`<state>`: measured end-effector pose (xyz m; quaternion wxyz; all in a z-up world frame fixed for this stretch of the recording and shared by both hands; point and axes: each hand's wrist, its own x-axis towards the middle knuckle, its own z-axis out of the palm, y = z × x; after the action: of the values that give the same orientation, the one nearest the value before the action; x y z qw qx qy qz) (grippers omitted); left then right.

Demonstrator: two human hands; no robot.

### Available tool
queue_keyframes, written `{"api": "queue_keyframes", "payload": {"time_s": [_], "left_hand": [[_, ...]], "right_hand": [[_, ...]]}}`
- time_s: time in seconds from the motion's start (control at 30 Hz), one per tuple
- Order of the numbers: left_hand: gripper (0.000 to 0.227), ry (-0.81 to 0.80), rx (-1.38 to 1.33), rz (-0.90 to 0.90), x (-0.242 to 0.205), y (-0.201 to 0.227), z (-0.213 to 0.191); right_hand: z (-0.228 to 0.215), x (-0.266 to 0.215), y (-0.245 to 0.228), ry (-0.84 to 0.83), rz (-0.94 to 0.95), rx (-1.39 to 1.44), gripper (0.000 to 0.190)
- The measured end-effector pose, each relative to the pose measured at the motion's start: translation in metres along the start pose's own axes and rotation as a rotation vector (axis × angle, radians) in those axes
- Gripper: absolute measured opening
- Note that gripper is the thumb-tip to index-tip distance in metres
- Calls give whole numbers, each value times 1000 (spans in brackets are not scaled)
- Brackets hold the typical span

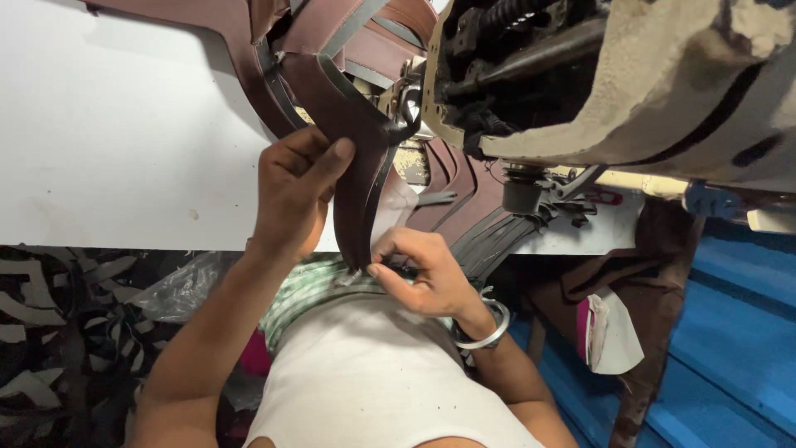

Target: Sewing leather components together using a specialized industrial sewing machine in a shoe factory.

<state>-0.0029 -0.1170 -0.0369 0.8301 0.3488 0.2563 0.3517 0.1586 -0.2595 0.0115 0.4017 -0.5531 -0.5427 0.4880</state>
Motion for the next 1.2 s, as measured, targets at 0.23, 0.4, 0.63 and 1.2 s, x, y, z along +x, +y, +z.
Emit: {"api": "queue_keyframes", "payload": {"time_s": [0.23, 0.4, 0.63, 1.2], "left_hand": [[21, 50, 519, 129, -9, 21, 23], [17, -45, 479, 73, -6, 26, 26], [12, -52, 424, 17, -2, 25, 25], [13, 88, 377, 122, 36, 43, 22]], "right_hand": [[-7, 12, -1, 60, -79, 54, 37], [-14, 5, 20, 414, 62, 371, 33], [-14, 22, 17, 465, 57, 709, 24], [-15, 58, 15, 450, 59, 647, 23]]}}
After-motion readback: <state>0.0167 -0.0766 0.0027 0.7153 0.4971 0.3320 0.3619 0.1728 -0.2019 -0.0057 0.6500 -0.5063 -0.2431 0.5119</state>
